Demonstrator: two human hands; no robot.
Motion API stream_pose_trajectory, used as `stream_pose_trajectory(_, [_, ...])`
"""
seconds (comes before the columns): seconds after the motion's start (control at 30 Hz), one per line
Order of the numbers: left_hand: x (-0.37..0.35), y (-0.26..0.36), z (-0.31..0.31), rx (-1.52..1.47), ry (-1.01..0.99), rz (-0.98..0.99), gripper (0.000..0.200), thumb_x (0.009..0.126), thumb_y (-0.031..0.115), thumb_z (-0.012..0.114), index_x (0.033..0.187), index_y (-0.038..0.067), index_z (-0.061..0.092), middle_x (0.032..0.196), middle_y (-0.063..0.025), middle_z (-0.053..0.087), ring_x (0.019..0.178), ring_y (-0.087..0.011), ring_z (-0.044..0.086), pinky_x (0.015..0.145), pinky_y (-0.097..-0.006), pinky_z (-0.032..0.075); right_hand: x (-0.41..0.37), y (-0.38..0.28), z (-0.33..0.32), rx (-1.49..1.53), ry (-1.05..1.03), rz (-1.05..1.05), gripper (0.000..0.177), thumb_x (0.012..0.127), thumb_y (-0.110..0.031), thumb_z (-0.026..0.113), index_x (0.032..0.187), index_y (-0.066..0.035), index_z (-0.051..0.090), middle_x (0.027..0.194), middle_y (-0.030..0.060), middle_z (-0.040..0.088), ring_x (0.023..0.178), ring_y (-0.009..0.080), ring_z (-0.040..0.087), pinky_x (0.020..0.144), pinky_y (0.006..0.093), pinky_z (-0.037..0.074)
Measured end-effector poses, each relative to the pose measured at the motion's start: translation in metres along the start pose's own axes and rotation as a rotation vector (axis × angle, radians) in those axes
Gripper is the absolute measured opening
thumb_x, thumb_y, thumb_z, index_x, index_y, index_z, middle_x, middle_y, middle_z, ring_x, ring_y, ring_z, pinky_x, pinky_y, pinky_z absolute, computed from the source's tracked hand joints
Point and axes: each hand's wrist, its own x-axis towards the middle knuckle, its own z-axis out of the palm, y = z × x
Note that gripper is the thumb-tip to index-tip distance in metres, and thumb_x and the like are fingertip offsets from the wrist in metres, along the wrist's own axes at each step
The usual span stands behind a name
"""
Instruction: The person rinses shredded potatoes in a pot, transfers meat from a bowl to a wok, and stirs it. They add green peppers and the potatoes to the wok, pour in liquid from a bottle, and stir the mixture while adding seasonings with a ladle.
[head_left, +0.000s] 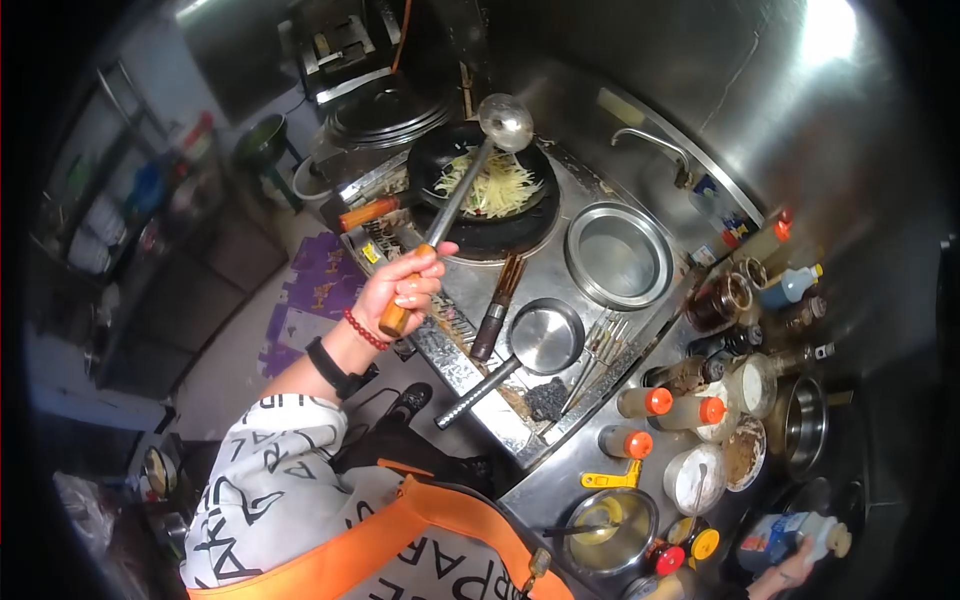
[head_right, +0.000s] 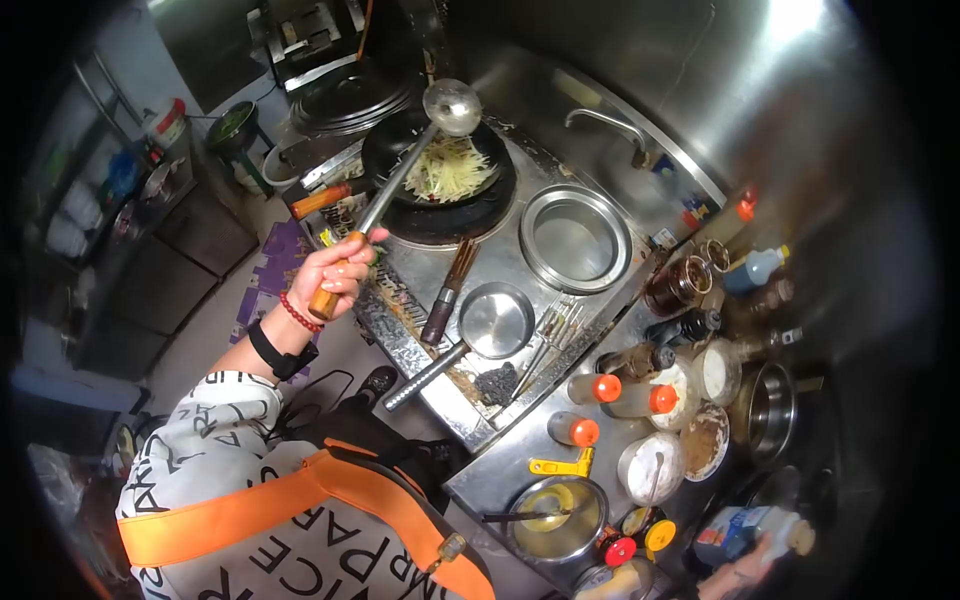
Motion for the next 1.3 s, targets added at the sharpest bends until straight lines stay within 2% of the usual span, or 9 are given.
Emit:
stream_pose_trajectory(0.2, [0.011,0.006,-0.028,-0.164,-0.092,-0.165,0.025,0.095,0.009,0.038,0.114,-0.005,0.041,0.074,-0.0024,0.038,0.045,0.0003,0.037,0.034,-0.0126,0.035,-0.036,-0.126,0.003,0.005,-0.162,-0.387,0.035,0.082,-0.022,0.066,0.102,0.006,0.059,0.095,0.0080,0.060,0.084,0.0151,0.055,0.077,0.0289,0.044])
stream_pose_trajectory(0.27, [0.013,0.015,-0.038,-0.137,-0.123,-0.199,0.024,0.095,0.009,0.037,0.114,-0.004,0.041,0.073,-0.0019,0.037,0.046,0.0006,0.037,0.034,-0.0123,0.035,-0.078,-0.172,0.022,-0.171,-0.172,-0.564,0.030,0.083,-0.021,0.065,0.100,0.003,0.060,0.086,0.0035,0.058,0.075,0.0101,0.052,0.068,0.0244,0.043])
stream_pose_trajectory(0.4, [0.007,0.045,-0.047,-0.126,-0.160,-0.286,0.019,0.093,0.006,0.041,0.110,0.001,0.045,0.072,-0.0005,0.039,0.045,0.0000,0.033,0.034,-0.0120,0.031,-0.167,-0.226,0.088,-0.046,-0.385,-0.562,0.023,0.083,-0.018,0.065,0.097,-0.002,0.058,0.073,-0.0044,0.052,0.059,0.0012,0.042,0.051,0.0161,0.032])
stream_pose_trajectory(0.6, [-0.002,0.105,-0.071,-0.055,-0.215,-0.374,0.026,0.091,0.001,0.039,0.117,0.000,0.038,0.078,-0.0025,0.041,0.046,0.0012,0.035,0.035,-0.0124,0.032,-0.309,-0.254,0.221,-0.049,-0.731,-0.513,0.026,0.076,-0.010,0.070,0.096,0.002,0.058,0.083,0.0036,0.061,0.070,0.0086,0.054,0.062,0.0220,0.045])
stream_pose_trajectory(0.67, [-0.008,0.122,-0.078,-0.039,-0.211,-0.385,0.027,0.091,0.001,0.040,0.117,0.000,0.039,0.077,-0.0021,0.041,0.046,0.0011,0.035,0.035,-0.0125,0.032,-0.344,-0.245,0.267,-0.197,-0.752,-0.675,0.028,0.074,-0.011,0.073,0.093,0.003,0.058,0.084,0.0055,0.062,0.072,0.0105,0.056,0.065,0.0236,0.047])
stream_pose_trajectory(0.8, [-0.018,0.153,-0.082,0.018,-0.196,-0.446,0.023,0.090,0.004,0.046,0.113,0.005,0.042,0.068,0.0026,0.038,0.046,0.0004,0.033,0.039,-0.0136,0.032,-0.405,-0.228,0.344,-0.263,-0.890,-0.714,0.031,0.071,-0.014,0.076,0.089,0.003,0.058,0.082,0.0061,0.063,0.072,0.0123,0.057,0.064,0.0258,0.047])
stream_pose_trajectory(0.87, [-0.020,0.159,-0.087,-0.009,-0.197,-0.449,0.030,0.089,0.002,0.044,0.118,0.004,0.039,0.072,0.0007,0.038,0.046,0.0010,0.034,0.037,-0.0129,0.031,-0.418,-0.204,0.385,-0.066,-0.978,-0.699,0.034,0.069,-0.019,0.078,0.085,0.003,0.058,0.078,0.0112,0.064,0.069,0.0164,0.061,0.062,0.0285,0.048])
stream_pose_trajectory(0.97, [-0.023,0.172,-0.096,-0.085,-0.197,-0.501,0.030,0.089,0.003,0.044,0.118,0.005,0.039,0.072,0.0015,0.037,0.046,0.0010,0.032,0.038,-0.0122,0.030,-0.459,-0.230,0.413,-0.533,-0.893,-0.898,0.043,0.065,-0.028,0.079,0.080,0.005,0.057,0.071,0.0215,0.062,0.067,0.0308,0.064,0.061,0.0358,0.049])
stream_pose_trajectory(1.3, [-0.019,0.184,-0.122,-0.206,-0.176,-0.570,0.028,0.090,0.005,0.046,0.117,0.008,0.042,0.073,0.0016,0.039,0.045,0.0012,0.033,0.037,-0.0126,0.031,-0.500,-0.228,0.484,-0.625,-1.030,-0.892,0.042,0.065,-0.026,0.077,0.084,0.005,0.057,0.078,0.0242,0.063,0.076,0.0373,0.062,0.067,0.0385,0.049])
